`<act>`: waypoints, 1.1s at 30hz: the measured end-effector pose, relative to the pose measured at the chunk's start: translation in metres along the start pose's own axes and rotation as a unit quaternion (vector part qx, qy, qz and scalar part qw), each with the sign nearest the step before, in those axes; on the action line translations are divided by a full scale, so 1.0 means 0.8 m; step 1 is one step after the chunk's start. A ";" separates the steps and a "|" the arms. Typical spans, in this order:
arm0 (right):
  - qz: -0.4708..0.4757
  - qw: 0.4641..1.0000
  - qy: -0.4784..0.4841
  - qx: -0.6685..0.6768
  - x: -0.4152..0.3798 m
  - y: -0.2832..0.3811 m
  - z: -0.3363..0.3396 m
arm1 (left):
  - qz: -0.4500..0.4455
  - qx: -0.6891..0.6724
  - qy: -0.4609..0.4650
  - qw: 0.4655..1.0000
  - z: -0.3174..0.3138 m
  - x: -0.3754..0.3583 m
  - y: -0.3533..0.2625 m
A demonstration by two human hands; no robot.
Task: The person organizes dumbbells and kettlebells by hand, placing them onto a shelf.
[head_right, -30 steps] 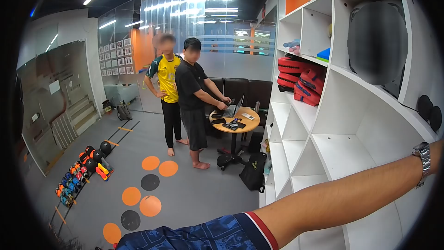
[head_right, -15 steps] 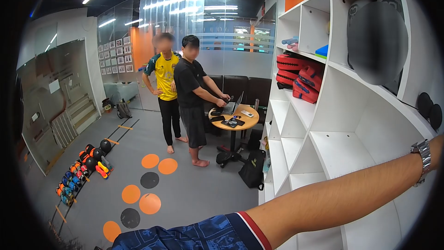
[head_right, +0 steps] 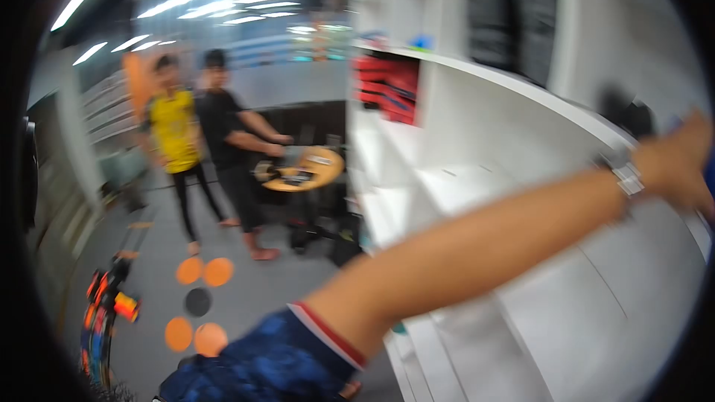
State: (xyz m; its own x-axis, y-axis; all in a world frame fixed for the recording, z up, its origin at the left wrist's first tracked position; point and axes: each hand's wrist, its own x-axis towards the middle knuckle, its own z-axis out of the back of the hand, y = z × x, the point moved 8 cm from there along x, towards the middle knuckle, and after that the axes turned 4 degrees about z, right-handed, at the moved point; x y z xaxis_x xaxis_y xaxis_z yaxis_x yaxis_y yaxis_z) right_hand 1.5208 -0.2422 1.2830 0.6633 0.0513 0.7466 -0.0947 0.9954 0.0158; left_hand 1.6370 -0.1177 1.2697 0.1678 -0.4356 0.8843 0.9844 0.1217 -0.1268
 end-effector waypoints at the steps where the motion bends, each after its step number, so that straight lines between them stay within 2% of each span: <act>1: 0.034 0.999 -0.005 0.042 0.008 -0.013 -0.013 | -0.003 -0.004 0.011 1.000 0.004 0.000 -0.009; 3: 0.127 0.985 0.013 0.119 0.024 -0.043 -0.038 | -0.017 -0.018 0.034 0.999 0.014 -0.003 -0.032; 4: 0.142 0.982 0.037 0.116 0.024 -0.046 -0.038 | -0.044 0.034 0.043 0.997 0.019 -0.005 -0.045; 5: 0.150 0.982 0.059 0.098 0.023 -0.044 -0.039 | -0.023 0.012 0.063 0.998 0.021 -0.005 -0.040; 7: 0.108 0.989 0.100 0.012 0.010 -0.003 -0.025 | 0.006 0.016 0.109 0.994 0.033 -0.008 -0.038; 9: 0.103 0.983 0.141 0.054 0.013 -0.001 -0.031 | -0.026 0.089 0.096 0.991 0.036 -0.007 -0.042; 11: 0.095 0.985 0.135 0.048 0.018 -0.004 -0.036 | -0.029 0.094 0.111 0.989 0.039 -0.006 -0.045; 13: 0.140 0.978 0.155 0.015 0.021 -0.018 -0.041 | -0.029 0.109 0.122 0.986 0.027 0.000 -0.053; 14: 0.108 0.973 0.204 0.028 0.019 -0.017 -0.042 | -0.031 0.118 0.123 0.985 0.024 0.002 -0.054; 15: 0.135 0.963 0.231 0.040 0.023 -0.012 -0.047 | -0.033 0.128 0.124 0.983 0.021 0.005 -0.054; 17: 0.089 0.952 0.257 0.141 0.025 -0.002 -0.053 | -0.041 0.167 0.122 0.977 0.009 0.012 -0.062; 20: 0.041 0.959 0.252 0.121 0.048 -0.023 -0.086 | -0.003 0.254 0.130 0.958 -0.011 0.025 -0.059; 24: -0.004 0.962 0.257 0.086 0.056 -0.033 -0.082 | -0.048 0.251 0.076 0.964 -0.027 0.047 -0.057; 27: -0.001 0.954 0.235 0.185 0.049 -0.021 -0.065 | -0.054 0.250 0.119 0.959 -0.029 0.059 -0.050; 30: -0.020 0.950 0.256 0.180 0.038 -0.001 -0.046 | -0.032 0.247 0.126 0.960 -0.029 0.059 -0.044; 33: 0.004 0.961 0.211 0.179 0.033 0.001 -0.035 | -0.010 0.224 0.160 0.961 -0.028 0.051 -0.049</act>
State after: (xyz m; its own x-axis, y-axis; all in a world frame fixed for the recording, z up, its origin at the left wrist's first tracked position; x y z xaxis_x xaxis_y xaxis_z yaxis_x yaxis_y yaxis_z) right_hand 1.5590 -0.2377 1.2843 0.8961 0.1626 0.4131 -0.3005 0.9071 0.2947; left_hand 1.6061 -0.1601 1.3006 0.2266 -0.6856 0.6918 0.8785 0.4506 0.1589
